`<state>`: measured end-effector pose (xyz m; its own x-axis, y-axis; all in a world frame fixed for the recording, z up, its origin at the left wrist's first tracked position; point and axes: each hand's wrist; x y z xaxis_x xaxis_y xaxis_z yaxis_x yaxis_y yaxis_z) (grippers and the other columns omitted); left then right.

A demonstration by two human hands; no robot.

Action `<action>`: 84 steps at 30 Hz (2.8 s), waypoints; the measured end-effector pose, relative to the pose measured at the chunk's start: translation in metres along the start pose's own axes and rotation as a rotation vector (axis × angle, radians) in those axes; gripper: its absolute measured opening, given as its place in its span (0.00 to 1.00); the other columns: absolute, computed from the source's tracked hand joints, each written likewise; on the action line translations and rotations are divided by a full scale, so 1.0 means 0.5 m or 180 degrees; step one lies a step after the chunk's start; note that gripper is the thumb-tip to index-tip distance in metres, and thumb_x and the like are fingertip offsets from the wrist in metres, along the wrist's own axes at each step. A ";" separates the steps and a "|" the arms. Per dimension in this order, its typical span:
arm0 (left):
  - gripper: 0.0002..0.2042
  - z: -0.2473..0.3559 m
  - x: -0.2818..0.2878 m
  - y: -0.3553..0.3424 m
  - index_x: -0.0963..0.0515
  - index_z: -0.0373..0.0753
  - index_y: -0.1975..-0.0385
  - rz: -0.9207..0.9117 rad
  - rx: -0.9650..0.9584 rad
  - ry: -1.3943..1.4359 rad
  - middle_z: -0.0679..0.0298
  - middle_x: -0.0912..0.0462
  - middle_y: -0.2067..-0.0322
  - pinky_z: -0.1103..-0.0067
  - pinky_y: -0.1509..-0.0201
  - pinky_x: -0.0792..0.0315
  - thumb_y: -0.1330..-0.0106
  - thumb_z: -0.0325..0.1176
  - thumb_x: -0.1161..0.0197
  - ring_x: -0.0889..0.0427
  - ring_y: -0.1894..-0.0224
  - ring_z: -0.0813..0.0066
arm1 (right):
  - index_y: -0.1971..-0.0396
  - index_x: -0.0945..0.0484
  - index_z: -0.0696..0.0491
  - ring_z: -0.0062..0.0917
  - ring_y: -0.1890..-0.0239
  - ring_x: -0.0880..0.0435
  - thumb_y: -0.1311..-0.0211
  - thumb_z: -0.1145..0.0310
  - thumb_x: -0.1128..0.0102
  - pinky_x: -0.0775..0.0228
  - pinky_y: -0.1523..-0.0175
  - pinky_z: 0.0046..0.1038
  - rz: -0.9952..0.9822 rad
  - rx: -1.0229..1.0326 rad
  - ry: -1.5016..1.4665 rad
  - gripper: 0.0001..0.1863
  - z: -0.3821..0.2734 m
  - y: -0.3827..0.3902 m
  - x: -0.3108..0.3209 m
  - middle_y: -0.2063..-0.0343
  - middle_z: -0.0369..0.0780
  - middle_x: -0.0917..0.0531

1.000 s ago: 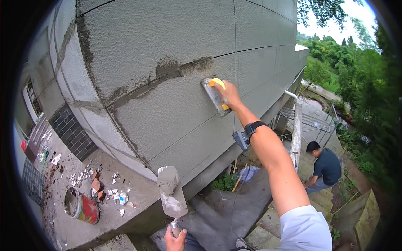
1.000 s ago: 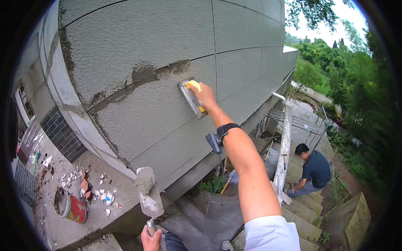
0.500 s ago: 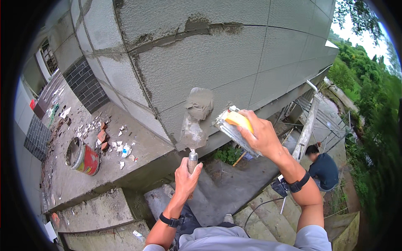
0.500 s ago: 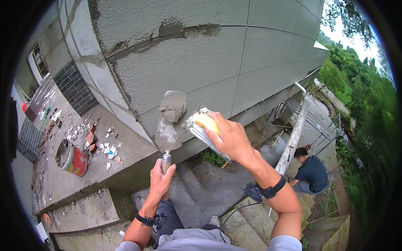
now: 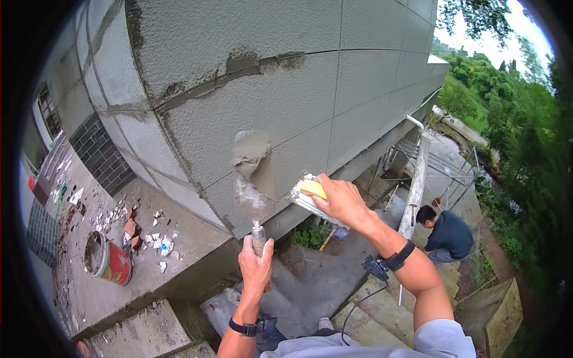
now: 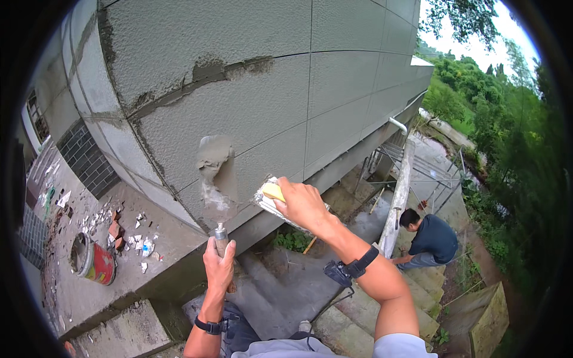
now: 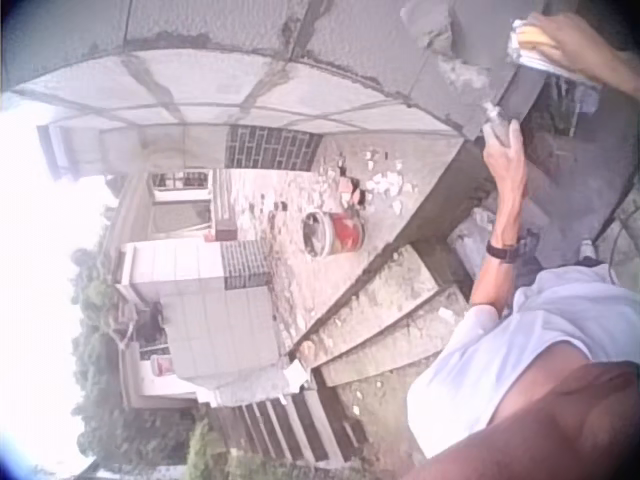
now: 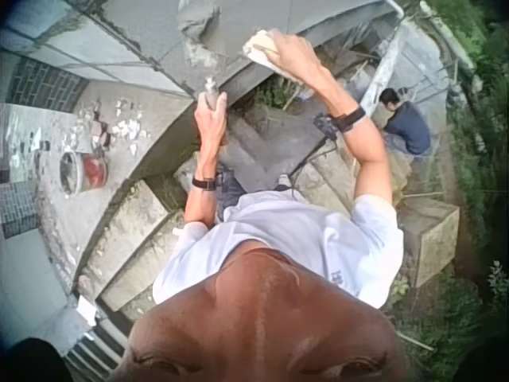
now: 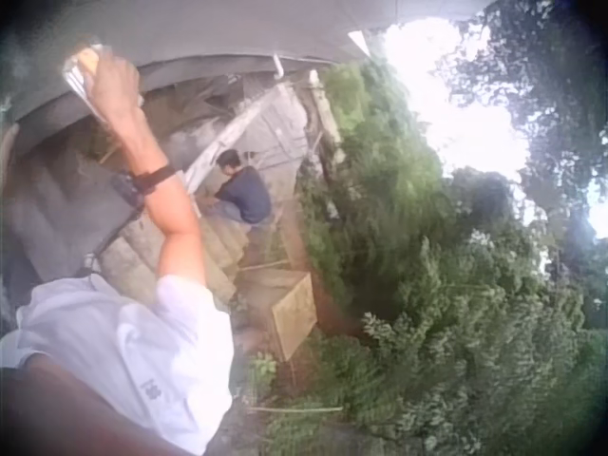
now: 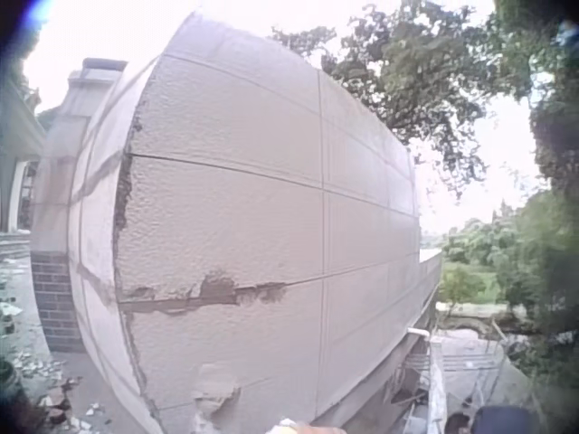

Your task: Smoothing and applying plaster or grout to the seams of a tiled exterior wall.

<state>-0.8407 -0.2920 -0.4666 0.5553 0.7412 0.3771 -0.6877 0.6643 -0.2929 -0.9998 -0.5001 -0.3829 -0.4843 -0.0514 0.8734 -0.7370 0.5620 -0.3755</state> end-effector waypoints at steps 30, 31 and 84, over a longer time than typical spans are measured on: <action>0.08 -0.233 0.242 0.153 0.27 0.34 0.63 -0.0910 0.1554 -0.0302 0.65 0.27 0.76 0.77 0.73 0.34 0.37 0.30 0.38 0.32 0.75 0.77 | 0.53 0.27 0.56 0.46 0.55 0.19 0.36 0.56 0.41 0.30 0.50 0.41 0.2341 -0.0919 -0.1224 0.20 0.460 -0.619 0.112 0.59 0.53 0.18; 0.08 -0.230 0.233 0.153 0.27 0.34 0.63 -0.0878 0.1635 -0.0234 0.66 0.27 0.77 0.77 0.73 0.34 0.37 0.30 0.38 0.31 0.76 0.78 | 0.54 0.27 0.56 0.49 0.54 0.19 0.36 0.56 0.41 0.30 0.50 0.41 0.2034 -0.0857 -0.0740 0.20 0.446 -0.608 0.119 0.58 0.54 0.18; 0.17 -0.201 0.293 0.193 0.26 0.33 0.55 -0.0891 0.1650 0.0002 0.57 0.21 0.67 0.69 0.57 0.29 0.36 0.39 0.37 0.25 0.64 0.66 | 0.57 0.30 0.65 0.22 0.78 0.26 0.32 0.72 0.54 0.28 0.72 0.27 0.1555 -0.1713 -0.3403 0.12 0.174 -0.621 0.190 0.74 0.39 0.26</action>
<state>-0.7786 -0.1094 -0.5281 0.7488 0.5447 0.3775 -0.6537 0.7008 0.2855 -0.8580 -0.7516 -0.2101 -0.9669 -0.2381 -0.0919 -0.2171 0.9566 -0.1943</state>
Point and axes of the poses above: each hand's wrist, its own y-axis away from the middle knuckle, its own x-axis out of the back of the hand, z = x × y
